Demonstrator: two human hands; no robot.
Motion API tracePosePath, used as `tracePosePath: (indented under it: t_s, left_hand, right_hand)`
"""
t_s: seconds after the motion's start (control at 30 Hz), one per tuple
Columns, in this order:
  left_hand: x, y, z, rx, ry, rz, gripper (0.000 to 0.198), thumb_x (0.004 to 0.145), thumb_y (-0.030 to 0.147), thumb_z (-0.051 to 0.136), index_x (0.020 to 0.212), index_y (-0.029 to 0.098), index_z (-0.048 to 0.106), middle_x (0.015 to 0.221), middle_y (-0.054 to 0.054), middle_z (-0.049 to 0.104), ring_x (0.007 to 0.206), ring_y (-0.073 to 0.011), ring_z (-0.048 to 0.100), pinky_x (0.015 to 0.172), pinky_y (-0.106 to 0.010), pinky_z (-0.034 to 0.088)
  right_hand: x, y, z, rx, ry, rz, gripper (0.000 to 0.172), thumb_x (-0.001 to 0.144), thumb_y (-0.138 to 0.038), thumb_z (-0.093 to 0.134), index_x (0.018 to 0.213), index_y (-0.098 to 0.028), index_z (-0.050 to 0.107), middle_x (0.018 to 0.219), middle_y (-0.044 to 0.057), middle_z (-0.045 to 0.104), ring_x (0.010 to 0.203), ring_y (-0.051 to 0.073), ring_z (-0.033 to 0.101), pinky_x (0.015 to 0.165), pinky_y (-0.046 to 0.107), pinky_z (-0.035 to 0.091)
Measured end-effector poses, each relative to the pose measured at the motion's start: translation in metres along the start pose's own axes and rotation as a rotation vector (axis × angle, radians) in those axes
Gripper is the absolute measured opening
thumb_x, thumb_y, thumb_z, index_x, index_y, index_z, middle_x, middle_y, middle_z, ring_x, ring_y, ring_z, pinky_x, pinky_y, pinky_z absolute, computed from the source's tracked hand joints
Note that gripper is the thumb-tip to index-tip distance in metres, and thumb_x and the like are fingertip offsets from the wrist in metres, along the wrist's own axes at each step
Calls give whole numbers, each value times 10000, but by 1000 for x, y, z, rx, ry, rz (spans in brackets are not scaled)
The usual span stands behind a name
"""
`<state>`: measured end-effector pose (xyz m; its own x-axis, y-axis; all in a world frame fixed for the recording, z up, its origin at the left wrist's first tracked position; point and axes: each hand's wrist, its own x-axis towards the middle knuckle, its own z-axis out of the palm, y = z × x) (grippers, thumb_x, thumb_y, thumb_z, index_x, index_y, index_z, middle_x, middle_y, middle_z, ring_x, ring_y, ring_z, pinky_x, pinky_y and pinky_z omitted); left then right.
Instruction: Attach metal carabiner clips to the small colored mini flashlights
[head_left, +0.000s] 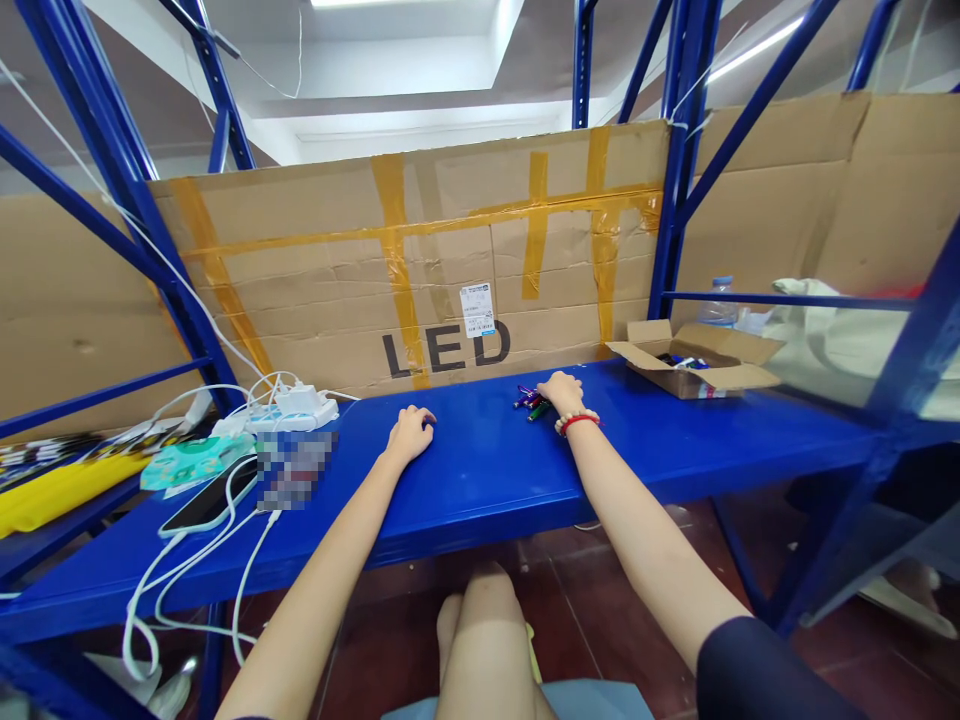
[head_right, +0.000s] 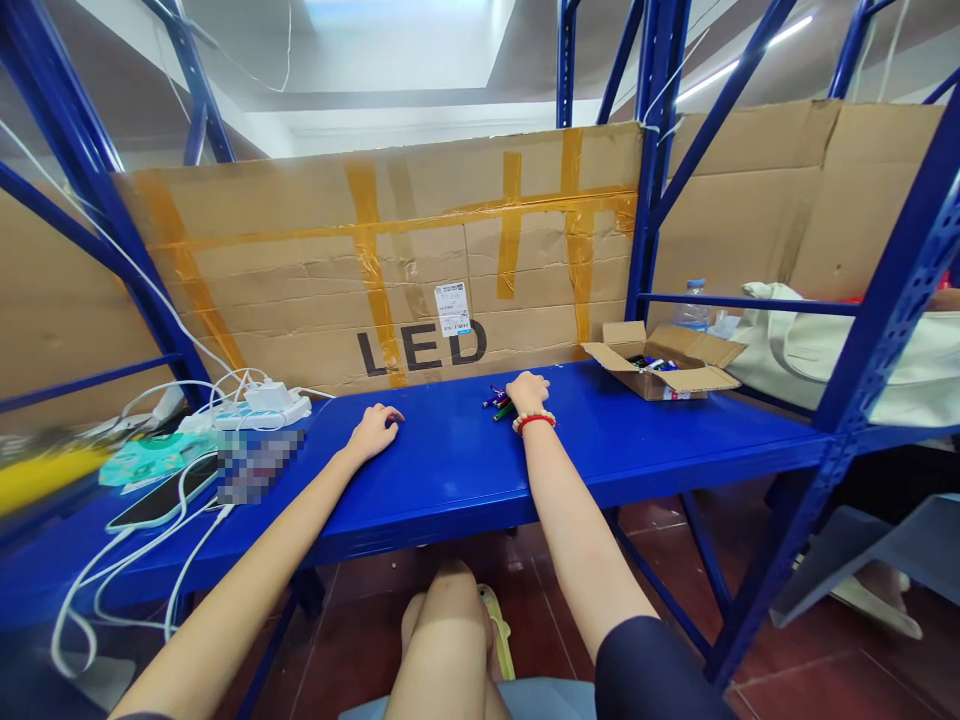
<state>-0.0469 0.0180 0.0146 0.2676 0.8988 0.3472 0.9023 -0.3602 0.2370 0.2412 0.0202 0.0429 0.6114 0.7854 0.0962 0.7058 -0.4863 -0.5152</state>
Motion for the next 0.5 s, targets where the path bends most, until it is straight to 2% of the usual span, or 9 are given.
tracePosePath:
  t_s: [0.1,0.23,0.33,0.5]
  left_hand:
    - [0,0,0,-1,3,-1,251,835,142,443,975,220,636,1050,-71,580,1076,-220,507,902,-340,468]
    - [-1,0,0,-8,3,-2,248,833,143,449,974,223,637,1052,-69,582,1078,-220,506,912,-344,464]
    - [-1,0,0,-15,3,-9,248,831,140,451,969,229,637,1052,-67,584,1075,-221,503,913,-348,464]
    - [-1,1,0,-6,3,-10,248,830,140,449,966,232,636,1049,-65,582,1073,-218,507,913,-338,466]
  right_hand:
    - [-6,-4,-3,-36,-5,-108,475,846,-398,524,1229,-124,584,1310,195,505,1247,326,425,990,446,354]
    - [-15,-11,-1,-148,-185,-365,554,841,-497,521,1321,-220,508,1426,125,406,1316,325,351,1073,502,220]
    - [-17,-12,4,-172,-252,-359,597,825,-506,547,1351,-233,472,1450,136,367,1326,325,343,1060,478,258]
    - [-18,-11,8,-143,-201,-354,518,811,-474,580,1268,-230,566,1379,125,460,1294,295,389,1037,426,313]
